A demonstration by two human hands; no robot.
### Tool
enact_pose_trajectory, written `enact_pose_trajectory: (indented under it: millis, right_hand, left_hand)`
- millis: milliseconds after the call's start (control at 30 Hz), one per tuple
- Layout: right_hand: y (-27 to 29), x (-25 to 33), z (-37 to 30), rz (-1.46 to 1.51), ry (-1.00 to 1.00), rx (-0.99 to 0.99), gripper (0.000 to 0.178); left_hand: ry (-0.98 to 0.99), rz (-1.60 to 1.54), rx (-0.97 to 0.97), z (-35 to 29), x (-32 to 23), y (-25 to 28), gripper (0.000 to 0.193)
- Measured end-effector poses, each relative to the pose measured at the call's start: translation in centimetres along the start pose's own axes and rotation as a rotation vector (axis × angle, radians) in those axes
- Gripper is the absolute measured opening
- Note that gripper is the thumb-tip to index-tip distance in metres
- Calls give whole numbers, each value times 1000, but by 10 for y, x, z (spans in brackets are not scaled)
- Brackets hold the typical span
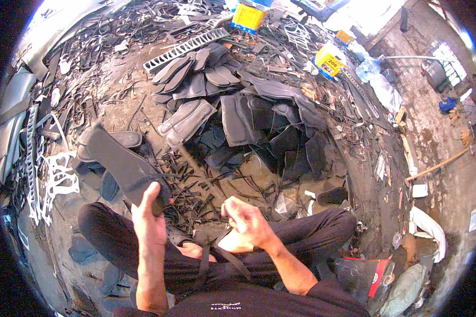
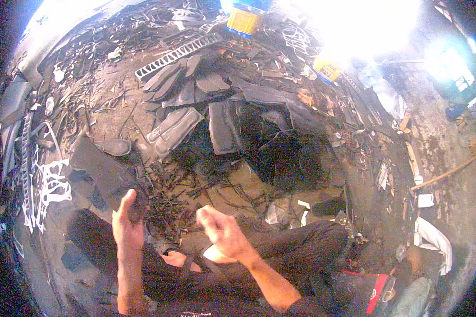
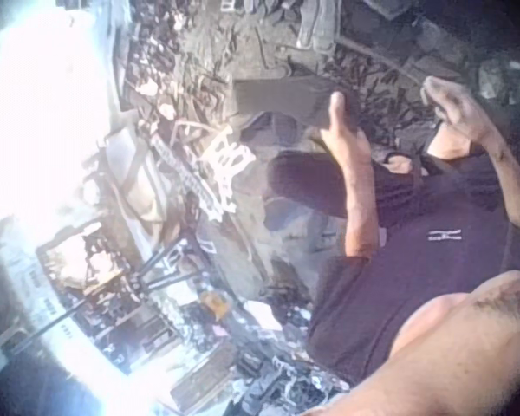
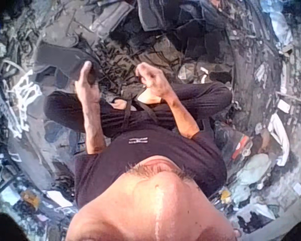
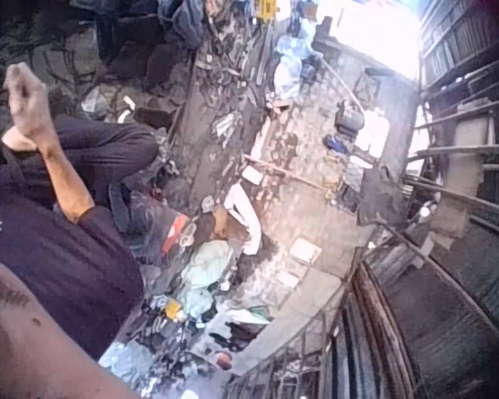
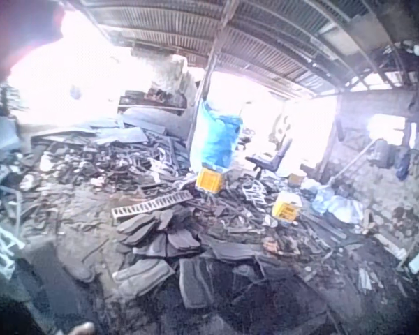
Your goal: The person sits cross-legged on the floor and uses a knife to trim and shape black rubber pieces. They repeatedly pick up pieces, cut along edges, and place trimmed pieces aside among a large pile of similar rubber scraps.
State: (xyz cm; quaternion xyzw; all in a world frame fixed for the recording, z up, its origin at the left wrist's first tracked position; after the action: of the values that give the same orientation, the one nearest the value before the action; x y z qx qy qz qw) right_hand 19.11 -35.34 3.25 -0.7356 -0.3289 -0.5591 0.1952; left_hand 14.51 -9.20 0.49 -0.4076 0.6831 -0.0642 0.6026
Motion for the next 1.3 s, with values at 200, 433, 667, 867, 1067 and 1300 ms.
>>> enact_pose_trajectory:
  millis: [200,433,667,867,1067,1300]
  right_hand:
    - [-37,39,6,-322,60,-194,38]
    - [-50,3,-35,-448,29,-260,43]
    - [-44,26,-23,-466,63,-280,42]
    - [-33,61,2,-416,50,-205,37]
    - [-30,59,20,-438,42,-183,39]
    - [-22,51,43,-422,15,-215,51]
  left_hand:
    - [-235,485,-56,-14,11,-35,42]
    - [238,-169,-142,-15,-4,-68,39]
    - [210,-240,-63,-29,9,-67,39]
    - [305,-66,147,-45,18,-61,44]
    - [324,-77,258,-50,14,-50,42]
    - [420,-39,374,-70,18,-45,45]
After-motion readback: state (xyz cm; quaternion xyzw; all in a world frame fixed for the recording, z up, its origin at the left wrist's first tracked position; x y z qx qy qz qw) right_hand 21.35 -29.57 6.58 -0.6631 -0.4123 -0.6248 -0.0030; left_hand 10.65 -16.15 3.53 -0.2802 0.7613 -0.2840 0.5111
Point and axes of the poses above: each hand's wrist, its own z-axis towards the middle knuckle, its own y-axis out of the back of the hand, x = y × z, the point moved 4 cm from there along z, towards the middle knuckle, and after that the axes turned 14 degrees about x, right-handed, at the moved point
